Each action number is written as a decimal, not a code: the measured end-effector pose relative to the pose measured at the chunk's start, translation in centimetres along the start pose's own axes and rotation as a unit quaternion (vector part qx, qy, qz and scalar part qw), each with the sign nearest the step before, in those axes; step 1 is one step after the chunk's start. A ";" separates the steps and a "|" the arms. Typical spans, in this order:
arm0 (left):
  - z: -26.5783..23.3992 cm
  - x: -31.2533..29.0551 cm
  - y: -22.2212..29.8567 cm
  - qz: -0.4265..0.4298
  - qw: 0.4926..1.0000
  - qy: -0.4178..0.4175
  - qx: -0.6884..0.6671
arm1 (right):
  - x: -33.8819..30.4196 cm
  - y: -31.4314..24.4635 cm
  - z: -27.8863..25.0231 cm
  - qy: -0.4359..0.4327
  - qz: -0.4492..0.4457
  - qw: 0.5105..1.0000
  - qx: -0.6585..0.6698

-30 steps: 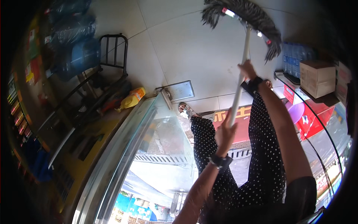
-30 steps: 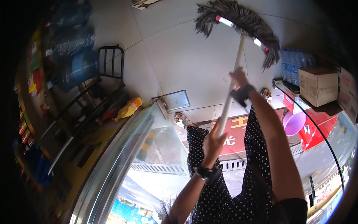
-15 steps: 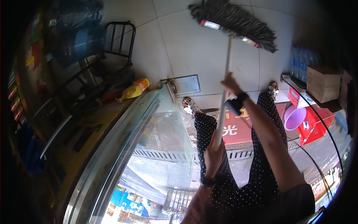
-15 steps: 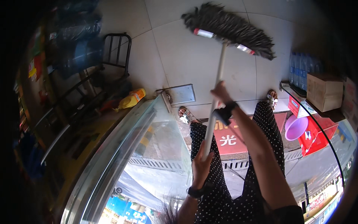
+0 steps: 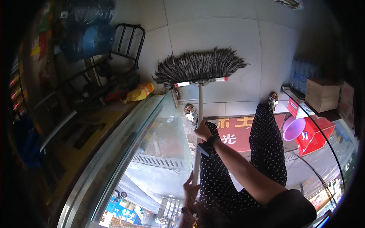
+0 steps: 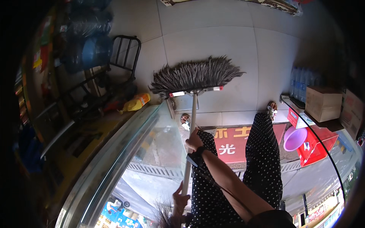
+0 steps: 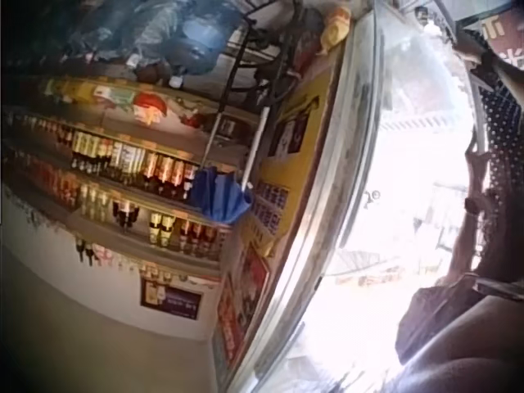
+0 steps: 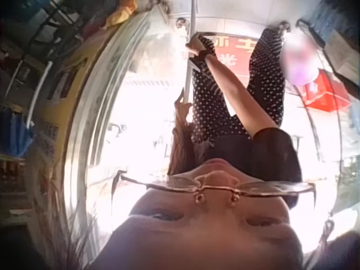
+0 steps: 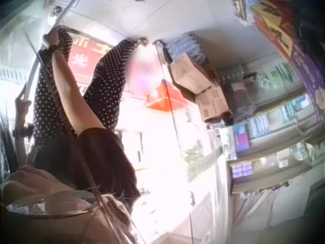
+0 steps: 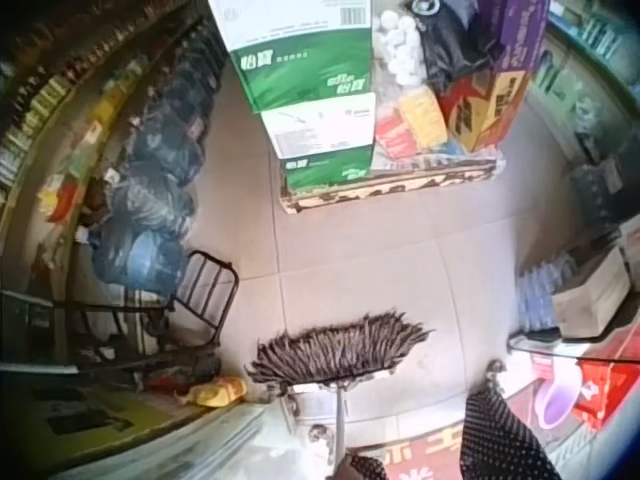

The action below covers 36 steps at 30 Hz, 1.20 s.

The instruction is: The recorder is mopping the tiled floor in a supermarket aisle.

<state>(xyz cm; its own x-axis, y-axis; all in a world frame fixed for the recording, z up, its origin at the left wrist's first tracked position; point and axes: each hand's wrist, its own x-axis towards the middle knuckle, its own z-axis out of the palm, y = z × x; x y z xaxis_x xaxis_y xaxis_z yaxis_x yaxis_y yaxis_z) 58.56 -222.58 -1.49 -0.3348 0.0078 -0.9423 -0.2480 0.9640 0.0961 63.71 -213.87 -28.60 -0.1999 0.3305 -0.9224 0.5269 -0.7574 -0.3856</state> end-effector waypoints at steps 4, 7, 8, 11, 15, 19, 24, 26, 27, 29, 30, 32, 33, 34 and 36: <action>-3.7 0.7 2.1 0.090 0.962 -0.045 0.254 | 0.1 1.6 0.3 -0.010 0.025 0.996 0.090; -3.9 0.1 4.4 0.147 0.931 -0.057 0.329 | -0.5 1.9 -0.7 -0.019 0.048 0.986 0.157; -3.6 0.3 5.1 0.107 0.926 -0.066 0.356 | -0.1 2.5 -1.4 -0.003 0.047 0.984 0.170; -2.0 -0.1 6.5 0.106 0.916 -0.049 0.384 | -1.2 2.3 -3.6 0.050 -0.008 0.988 0.145; 4.6 0.8 7.8 0.245 0.877 -0.084 0.405 | 2.0 5.6 -10.2 0.033 0.004 0.964 0.262; 15.3 -0.7 9.4 0.274 0.864 -0.088 0.414 | 4.3 7.2 -21.6 0.060 -0.027 0.963 0.263; 27.4 -0.3 10.3 0.375 0.824 -0.096 0.414 | 6.9 8.7 -36.3 0.157 -0.061 0.953 0.253; 31.7 -1.1 10.8 0.380 0.825 -0.148 0.391 | 7.1 9.5 -41.4 0.175 -0.055 0.959 0.215; 33.4 -1.6 10.8 0.343 0.835 -0.144 0.404 | 7.1 9.6 -43.1 0.195 -0.066 0.957 0.203; 34.4 -1.5 9.6 0.348 0.838 -0.116 0.403 | 4.4 6.3 -45.3 0.135 -0.002 0.980 0.148; 34.9 -1.6 9.0 0.392 0.826 -0.106 0.390 | 4.2 6.5 -45.8 0.130 0.010 0.984 0.125; 34.3 -1.4 8.6 0.373 0.845 -0.121 0.365 | 4.1 6.7 -44.8 0.143 0.008 0.982 0.122; 33.4 -1.2 8.6 0.348 0.854 -0.124 0.366 | 4.1 6.7 -44.0 0.149 0.008 0.981 0.120; 32.3 -0.9 8.6 0.324 0.863 -0.128 0.366 | 4.3 6.5 -42.8 0.142 0.007 0.981 0.134; 29.1 -0.5 8.4 0.329 0.864 -0.105 0.367 | 4.4 5.0 -38.9 0.124 0.006 0.979 0.163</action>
<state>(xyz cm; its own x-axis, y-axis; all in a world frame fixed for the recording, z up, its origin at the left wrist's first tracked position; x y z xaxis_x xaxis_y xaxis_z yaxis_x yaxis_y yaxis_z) 83.13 -206.77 -9.58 0.0077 0.5919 -0.8060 0.6025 0.6405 0.4761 97.59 -194.29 -33.71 0.0333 0.4160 -0.9087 0.2276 -0.8885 -0.3984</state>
